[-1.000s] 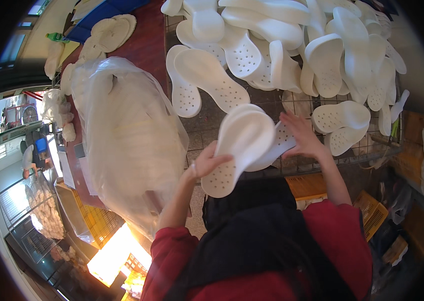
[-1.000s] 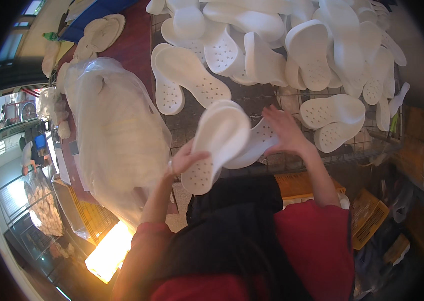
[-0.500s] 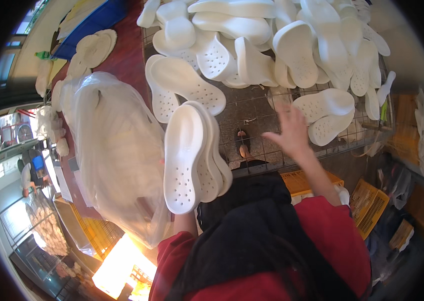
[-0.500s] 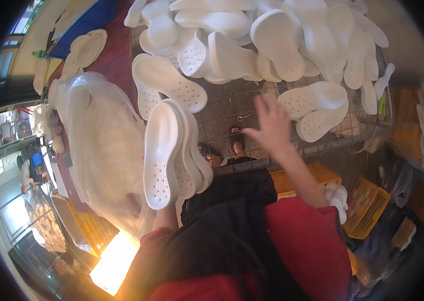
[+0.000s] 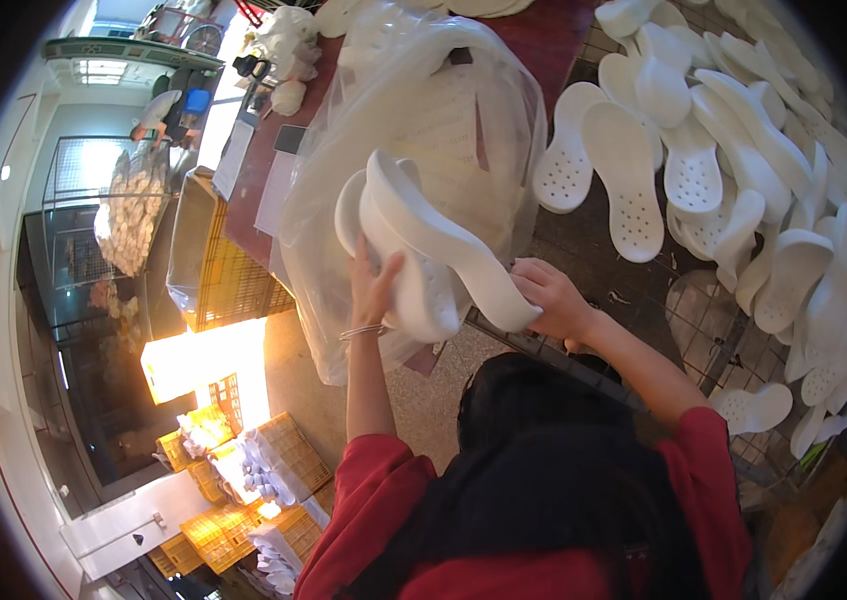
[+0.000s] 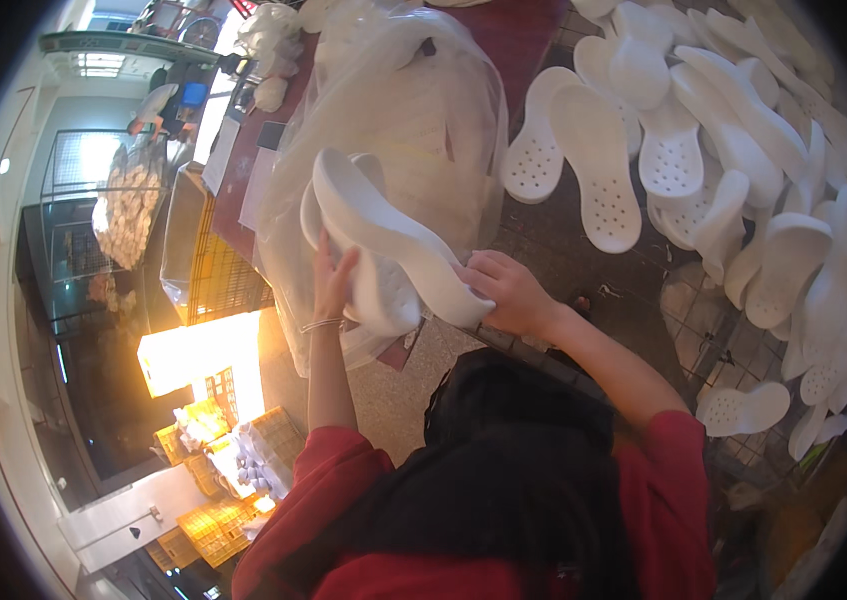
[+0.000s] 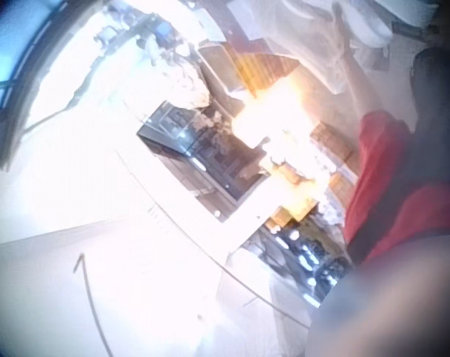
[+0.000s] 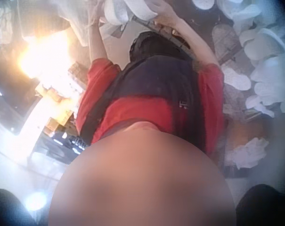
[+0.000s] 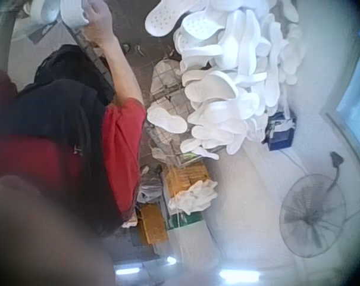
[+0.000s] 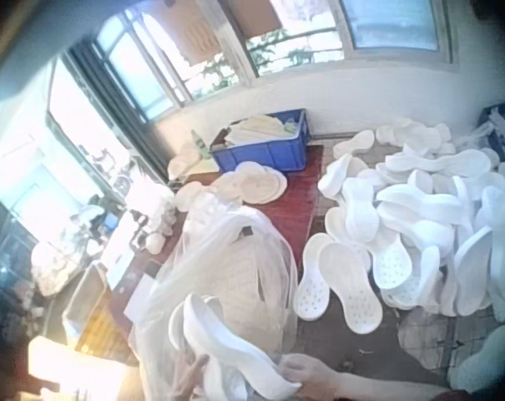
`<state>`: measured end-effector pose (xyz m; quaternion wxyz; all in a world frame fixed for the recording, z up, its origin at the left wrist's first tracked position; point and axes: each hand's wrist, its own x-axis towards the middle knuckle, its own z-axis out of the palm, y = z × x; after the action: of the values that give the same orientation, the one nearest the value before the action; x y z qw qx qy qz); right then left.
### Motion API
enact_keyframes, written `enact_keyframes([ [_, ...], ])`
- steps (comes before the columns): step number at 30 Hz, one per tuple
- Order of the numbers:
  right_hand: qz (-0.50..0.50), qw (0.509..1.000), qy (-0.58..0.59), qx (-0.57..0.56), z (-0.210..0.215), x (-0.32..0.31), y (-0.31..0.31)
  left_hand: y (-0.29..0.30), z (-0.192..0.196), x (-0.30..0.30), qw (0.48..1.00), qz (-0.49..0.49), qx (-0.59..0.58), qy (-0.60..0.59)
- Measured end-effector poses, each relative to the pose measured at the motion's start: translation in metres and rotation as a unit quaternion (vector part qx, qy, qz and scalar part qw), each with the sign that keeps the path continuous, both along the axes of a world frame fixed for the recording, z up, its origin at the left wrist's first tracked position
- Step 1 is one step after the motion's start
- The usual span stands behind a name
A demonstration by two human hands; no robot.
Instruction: The person gathers white slipper soles from a tiled floor, stacks them, and places them into a large clear plastic bag. The person repeats this process until the bag is full, then ties the bag closed.
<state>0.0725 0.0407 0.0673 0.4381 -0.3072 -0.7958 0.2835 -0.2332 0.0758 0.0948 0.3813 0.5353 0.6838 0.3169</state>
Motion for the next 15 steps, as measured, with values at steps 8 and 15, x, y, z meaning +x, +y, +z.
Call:
enact_keyframes([
  [8, 0.131, 0.926, -0.265, -0.233, -0.014, -0.001, 0.118, -0.001, -0.062, -0.025, 0.964, -0.002, -0.109, -0.243],
  [15, -0.14, 0.907, -0.311, -0.246, 0.017, -0.116, 0.117, 0.003, -0.022, -0.007, 0.982, -0.084, -0.116, -0.12],
])
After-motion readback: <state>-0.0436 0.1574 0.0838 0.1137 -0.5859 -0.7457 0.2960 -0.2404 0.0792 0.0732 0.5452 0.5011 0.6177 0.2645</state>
